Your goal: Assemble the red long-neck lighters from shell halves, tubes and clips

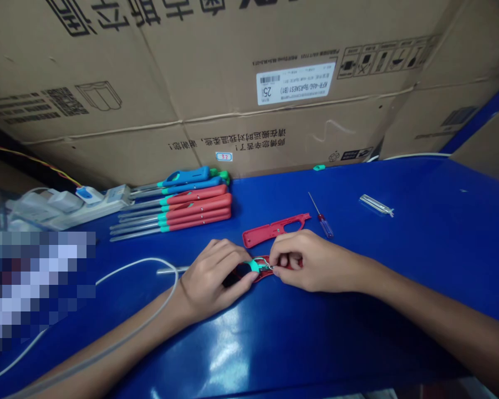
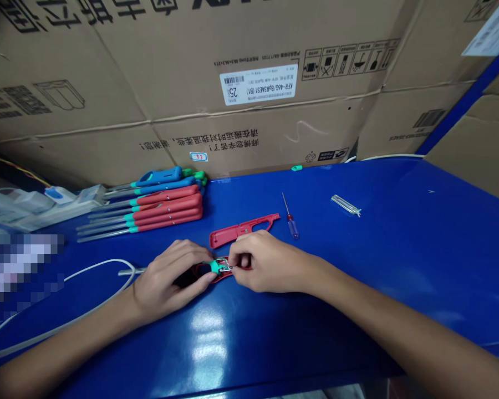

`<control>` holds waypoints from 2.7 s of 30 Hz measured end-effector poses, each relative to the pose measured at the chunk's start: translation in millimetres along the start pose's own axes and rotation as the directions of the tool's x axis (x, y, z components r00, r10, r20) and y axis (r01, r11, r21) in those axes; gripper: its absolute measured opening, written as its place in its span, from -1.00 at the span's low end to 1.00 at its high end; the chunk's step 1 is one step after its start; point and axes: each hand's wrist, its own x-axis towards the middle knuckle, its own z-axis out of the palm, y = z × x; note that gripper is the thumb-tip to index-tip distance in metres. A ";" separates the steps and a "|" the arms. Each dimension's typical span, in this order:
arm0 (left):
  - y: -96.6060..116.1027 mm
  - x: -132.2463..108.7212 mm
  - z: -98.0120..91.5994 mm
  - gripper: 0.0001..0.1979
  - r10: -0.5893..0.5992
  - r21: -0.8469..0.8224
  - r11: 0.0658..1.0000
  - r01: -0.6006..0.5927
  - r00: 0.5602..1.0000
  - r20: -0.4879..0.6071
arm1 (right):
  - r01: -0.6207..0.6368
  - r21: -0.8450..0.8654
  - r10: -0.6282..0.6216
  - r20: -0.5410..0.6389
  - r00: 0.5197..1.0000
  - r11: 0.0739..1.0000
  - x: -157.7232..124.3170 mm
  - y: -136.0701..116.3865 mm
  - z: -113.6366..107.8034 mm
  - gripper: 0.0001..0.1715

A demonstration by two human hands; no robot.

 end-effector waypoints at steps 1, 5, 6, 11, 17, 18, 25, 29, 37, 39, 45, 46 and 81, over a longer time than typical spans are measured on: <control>-0.1 -0.1 0.0 -0.86 0.001 0.001 1.000 -0.001 1.000 0.000 | -0.006 0.001 0.006 0.004 1.000 1.000 0.1 -0.4 -0.4 -0.91; -0.1 -0.7 -0.4 -0.86 0.007 0.003 1.000 -0.007 1.000 0.004 | -0.037 0.009 0.037 0.025 0.999 0.999 0.3 -2.2 -2.5 -0.90; 0.0 -0.7 -0.5 -0.86 0.006 0.003 1.000 -0.006 1.000 0.006 | -0.039 0.014 0.039 0.031 0.999 0.999 0.4 -2.4 -2.9 -0.90; 0.6 0.6 -0.7 -0.86 0.000 0.008 1.000 0.000 1.000 0.014 | -0.027 0.003 0.027 0.029 0.999 1.000 0.6 -2.2 -3.0 -0.89; 1.5 1.7 -1.9 -0.87 -0.004 -0.006 1.000 0.004 1.000 0.029 | -0.025 -0.001 0.025 0.026 0.999 1.000 0.7 -4.9 -3.4 -0.89; 1.6 1.5 -2.0 -0.87 -0.003 -0.008 1.000 0.003 1.000 0.031 | -0.027 0.000 0.027 0.029 0.999 1.000 0.8 -5.4 -3.7 -0.90; 1.0 -0.4 -1.5 -0.88 -0.002 -0.023 1.000 0.003 0.999 0.039 | -0.042 -0.025 0.043 0.049 0.998 0.999 0.9 -6.0 -5.5 -0.91; 0.4 -0.3 -1.0 -0.88 -0.003 -0.025 1.000 0.004 0.999 0.045 | -0.034 -0.035 0.036 0.048 0.998 0.999 0.9 -5.8 -5.1 -0.91; -0.5 -0.4 -0.4 -0.88 0.012 -0.041 0.999 -0.010 0.999 0.041 | -0.018 -0.046 0.020 0.057 0.998 0.999 -0.7 -2.5 -5.2 -0.85; -0.5 -0.7 -0.5 -0.87 0.012 -0.042 0.999 -0.011 0.999 0.040 | -0.008 -0.046 0.011 0.056 0.998 0.999 -1.1 -1.9 -5.2 -0.83; -2.3 -1.9 0.3 -0.88 -0.003 -0.040 0.999 0.006 0.998 0.056 | 0.016 -0.066 -0.012 0.065 0.998 0.998 -0.3 -4.0 -6.4 -0.81; -2.7 -1.9 0.5 -0.88 -0.006 -0.040 0.999 0.008 0.998 0.059 | 0.017 -0.067 -0.012 0.069 0.998 0.998 -0.2 -4.3 -6.9 -0.81; 0.5 1.7 -2.2 -0.87 -0.003 -0.014 1.000 0.003 1.000 0.013 | 0.023 -0.177 -0.016 0.041 0.999 0.984 0.3 -5.5 -4.7 -0.85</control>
